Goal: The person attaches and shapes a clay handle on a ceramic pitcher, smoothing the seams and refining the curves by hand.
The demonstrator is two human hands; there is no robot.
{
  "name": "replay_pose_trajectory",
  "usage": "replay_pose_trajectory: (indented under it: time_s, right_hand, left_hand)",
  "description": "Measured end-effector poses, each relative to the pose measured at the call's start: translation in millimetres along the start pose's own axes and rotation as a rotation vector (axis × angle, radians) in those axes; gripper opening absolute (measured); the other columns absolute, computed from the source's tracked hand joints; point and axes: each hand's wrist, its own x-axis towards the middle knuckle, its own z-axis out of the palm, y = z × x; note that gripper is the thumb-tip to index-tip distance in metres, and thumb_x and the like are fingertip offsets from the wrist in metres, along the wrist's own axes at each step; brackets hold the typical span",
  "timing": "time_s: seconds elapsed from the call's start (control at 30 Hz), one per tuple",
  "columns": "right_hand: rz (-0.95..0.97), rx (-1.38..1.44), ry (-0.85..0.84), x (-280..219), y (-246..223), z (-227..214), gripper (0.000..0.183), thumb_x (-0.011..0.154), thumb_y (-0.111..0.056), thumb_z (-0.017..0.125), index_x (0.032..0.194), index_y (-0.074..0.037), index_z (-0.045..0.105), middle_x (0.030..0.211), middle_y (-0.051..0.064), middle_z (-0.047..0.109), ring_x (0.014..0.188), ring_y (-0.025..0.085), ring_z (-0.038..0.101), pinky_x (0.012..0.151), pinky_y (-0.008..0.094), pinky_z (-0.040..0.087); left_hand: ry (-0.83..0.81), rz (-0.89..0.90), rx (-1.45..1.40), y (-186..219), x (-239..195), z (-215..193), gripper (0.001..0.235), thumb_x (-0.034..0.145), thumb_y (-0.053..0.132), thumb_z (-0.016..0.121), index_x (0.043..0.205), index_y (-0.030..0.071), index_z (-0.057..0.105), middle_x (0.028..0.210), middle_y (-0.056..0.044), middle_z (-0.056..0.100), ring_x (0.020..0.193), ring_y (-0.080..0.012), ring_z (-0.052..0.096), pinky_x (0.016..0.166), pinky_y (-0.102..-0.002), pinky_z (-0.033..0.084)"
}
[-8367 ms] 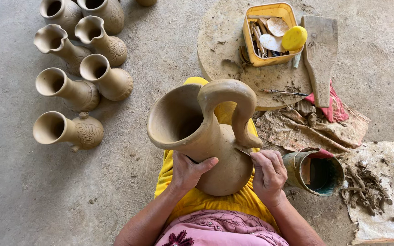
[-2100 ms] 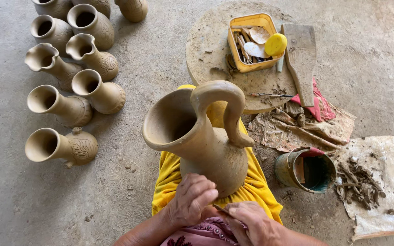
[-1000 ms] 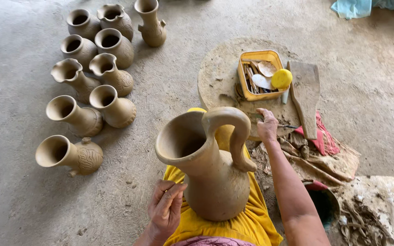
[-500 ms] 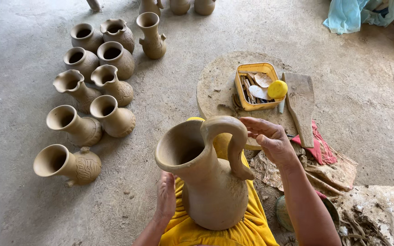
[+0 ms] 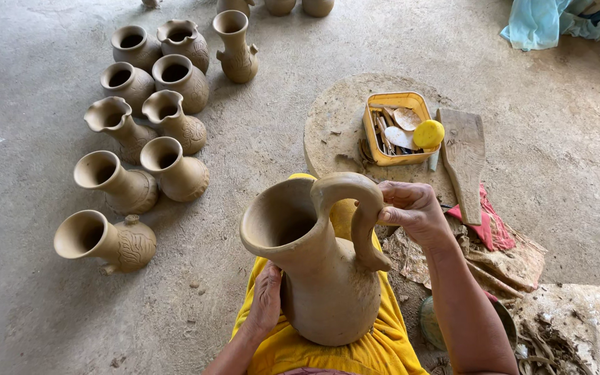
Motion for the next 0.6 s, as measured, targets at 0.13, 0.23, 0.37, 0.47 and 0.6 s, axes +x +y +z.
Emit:
replay_pose_trajectory:
  time_s: [0.13, 0.23, 0.37, 0.47, 0.6]
  right_hand:
    - [-0.157, -0.154, -0.036, -2, 2, 5, 0.045, 0.085, -0.017, 0.087, 0.12, 0.007, 0.073, 0.115, 0.011, 0.076, 0.105, 0.015, 0.07, 0.094, 0.03, 0.058]
    - [-0.188, -0.249, 0.021, -8, 8, 7, 0.052, 0.081, -0.021, 0.088, 0.123, 0.006, 0.072, 0.115, 0.008, 0.076, 0.103, 0.012, 0.069, 0.09, 0.028, 0.058]
    - [-0.251, -0.327, 0.067, -11, 18, 6, 0.057, 0.078, -0.022, 0.088, 0.126, 0.004, 0.069, 0.114, 0.008, 0.077, 0.104, 0.01, 0.069, 0.092, 0.027, 0.058]
    - [-0.283, -0.401, 0.068, -16, 20, 10, 0.056, 0.079, -0.021, 0.087, 0.127, 0.003, 0.07, 0.113, 0.007, 0.077, 0.104, 0.01, 0.069, 0.093, 0.026, 0.058]
    - [-0.309, -0.375, 0.06, -17, 20, 15, 0.058, 0.08, -0.02, 0.087, 0.13, 0.003, 0.067, 0.116, 0.007, 0.076, 0.106, 0.01, 0.069, 0.095, 0.027, 0.058]
  left_hand:
    - [-0.03, 0.039, -0.045, -1, 0, 0, 0.073, 0.105, 0.059, 0.035, 0.143, -0.001, 0.052, 0.139, -0.01, 0.062, 0.131, -0.0183, 0.051, 0.113, -0.032, 0.037]
    - [-0.032, 0.027, -0.043, 1, 1, 1, 0.073, 0.105, 0.059, 0.035, 0.145, -0.001, 0.049, 0.143, -0.012, 0.06, 0.135, -0.02, 0.05, 0.115, -0.033, 0.035]
    - [-0.044, 0.017, -0.052, 7, 0, 3, 0.076, 0.104, 0.057, 0.034, 0.154, 0.0, 0.039, 0.154, -0.012, 0.051, 0.145, -0.0213, 0.041, 0.121, -0.036, 0.029]
    - [-0.045, 0.013, -0.067, 7, 0, 3, 0.075, 0.105, 0.056, 0.035, 0.155, -0.001, 0.037, 0.155, -0.013, 0.049, 0.146, -0.0218, 0.04, 0.122, -0.036, 0.028]
    - [-0.048, 0.013, -0.097, 7, 0, 4, 0.075, 0.105, 0.055, 0.036, 0.155, 0.0, 0.036, 0.156, -0.013, 0.049, 0.146, -0.0215, 0.04, 0.122, -0.036, 0.029]
